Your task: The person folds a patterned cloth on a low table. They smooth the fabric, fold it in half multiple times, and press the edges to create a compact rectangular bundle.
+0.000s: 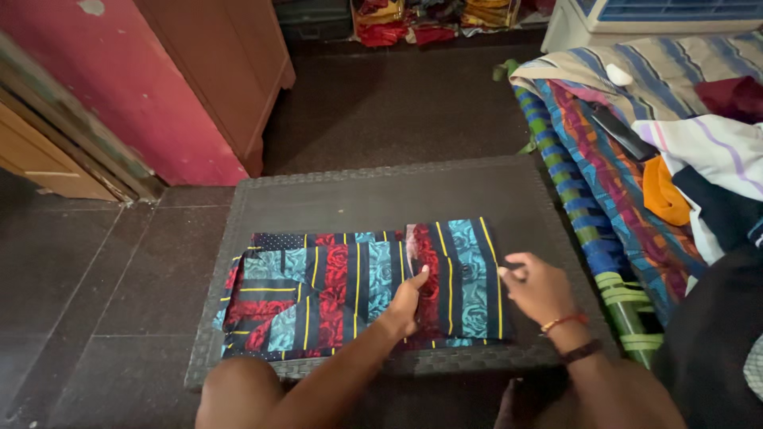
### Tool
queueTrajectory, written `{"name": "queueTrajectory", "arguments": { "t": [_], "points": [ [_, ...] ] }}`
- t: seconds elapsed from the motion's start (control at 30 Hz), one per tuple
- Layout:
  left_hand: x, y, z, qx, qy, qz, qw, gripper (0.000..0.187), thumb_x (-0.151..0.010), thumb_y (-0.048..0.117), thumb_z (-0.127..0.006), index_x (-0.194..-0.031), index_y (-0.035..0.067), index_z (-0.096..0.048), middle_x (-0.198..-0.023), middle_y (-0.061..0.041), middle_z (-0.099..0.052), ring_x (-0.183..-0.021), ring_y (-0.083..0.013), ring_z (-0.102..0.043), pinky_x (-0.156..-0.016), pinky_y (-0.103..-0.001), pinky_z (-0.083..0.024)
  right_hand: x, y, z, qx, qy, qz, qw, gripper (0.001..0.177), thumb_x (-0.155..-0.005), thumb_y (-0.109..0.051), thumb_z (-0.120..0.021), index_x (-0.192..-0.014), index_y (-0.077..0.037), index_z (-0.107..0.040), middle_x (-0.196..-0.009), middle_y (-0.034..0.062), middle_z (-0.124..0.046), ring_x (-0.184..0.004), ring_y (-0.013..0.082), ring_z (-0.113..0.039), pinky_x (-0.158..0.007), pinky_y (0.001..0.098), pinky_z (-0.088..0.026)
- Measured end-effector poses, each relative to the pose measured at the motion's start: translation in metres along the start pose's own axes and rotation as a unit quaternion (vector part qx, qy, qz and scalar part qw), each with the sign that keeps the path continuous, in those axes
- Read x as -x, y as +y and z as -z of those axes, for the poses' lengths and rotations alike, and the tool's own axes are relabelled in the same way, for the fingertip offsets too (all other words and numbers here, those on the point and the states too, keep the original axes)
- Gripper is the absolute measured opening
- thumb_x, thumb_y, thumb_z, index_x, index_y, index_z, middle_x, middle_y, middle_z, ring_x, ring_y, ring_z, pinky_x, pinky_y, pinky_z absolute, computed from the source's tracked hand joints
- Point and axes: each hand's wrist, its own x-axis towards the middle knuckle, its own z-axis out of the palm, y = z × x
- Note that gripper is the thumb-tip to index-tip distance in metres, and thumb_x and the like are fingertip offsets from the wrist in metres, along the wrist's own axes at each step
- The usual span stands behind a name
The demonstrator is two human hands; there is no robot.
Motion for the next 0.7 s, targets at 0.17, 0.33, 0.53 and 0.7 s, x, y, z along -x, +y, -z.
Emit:
{"name": "queueTrajectory", "arguments": {
  "t": [0.17, 0.33, 0.53, 0.7],
  "points": [
    [-0.029, -0.029, 0.007, 0.052, 0.031, 0.030, 0.998, 0.043, -0.105, 0.043, -0.049, -0.121, 0.006, -0.064, -0.117, -0.014, -0.072, -0.108, -0.0320, -0.068, -0.100, -0.053, -0.054, -0.012, 0.058, 0.008, 0.021, -0.038, -0.080, 0.996, 0.032, -0.089, -0.032, -0.072, -0.115, -0.013, -0.075, -0.080, 0.0077, -0.081, -0.066, 0.0200, -0.078, -0.068, 0.0364, -0.060],
    [-0.036, -0.043, 0.010, 0.022, 0.048, -0.008, 0.999, 0.037, -0.107, 0.038, -0.049, -0.122, 0.008, -0.065, -0.117, -0.011, -0.073, -0.108, -0.0296, -0.068, -0.098, -0.050, -0.055, -0.010, 0.072, -0.005, 0.069, -0.020, -0.026, 0.997, 0.030, -0.086, -0.030, -0.074, -0.112, -0.014, -0.077, -0.088, 0.0073, -0.081, -0.082, 0.0228, -0.077, -0.076, 0.0374, -0.059],
    [-0.023, -0.039, 0.001, 0.018, 0.080, -0.011, 0.997, 0.035, -0.106, 0.034, -0.048, -0.124, 0.008, -0.063, -0.120, -0.011, -0.071, -0.110, -0.0292, -0.069, -0.099, -0.051, -0.056, -0.002, 0.054, -0.030, 0.042, -0.003, 0.020, 0.999, 0.039, -0.084, -0.027, -0.073, -0.120, -0.014, -0.072, -0.116, 0.0103, -0.076, -0.099, 0.0258, -0.077, -0.087, 0.0377, -0.060],
    [-0.006, -0.034, -0.005, 0.028, 0.056, -0.024, 0.998, 0.037, -0.108, 0.031, -0.046, -0.131, 0.006, -0.059, -0.121, -0.012, -0.072, -0.107, -0.0289, -0.071, -0.097, -0.052, -0.057, -0.002, 0.038, -0.053, 0.079, 0.040, 0.192, 0.977, 0.067, -0.084, -0.027, -0.074, -0.142, -0.003, -0.051, -0.147, 0.0227, -0.052, -0.137, 0.0389, -0.049, -0.111, 0.0459, -0.040]
  ]
}}
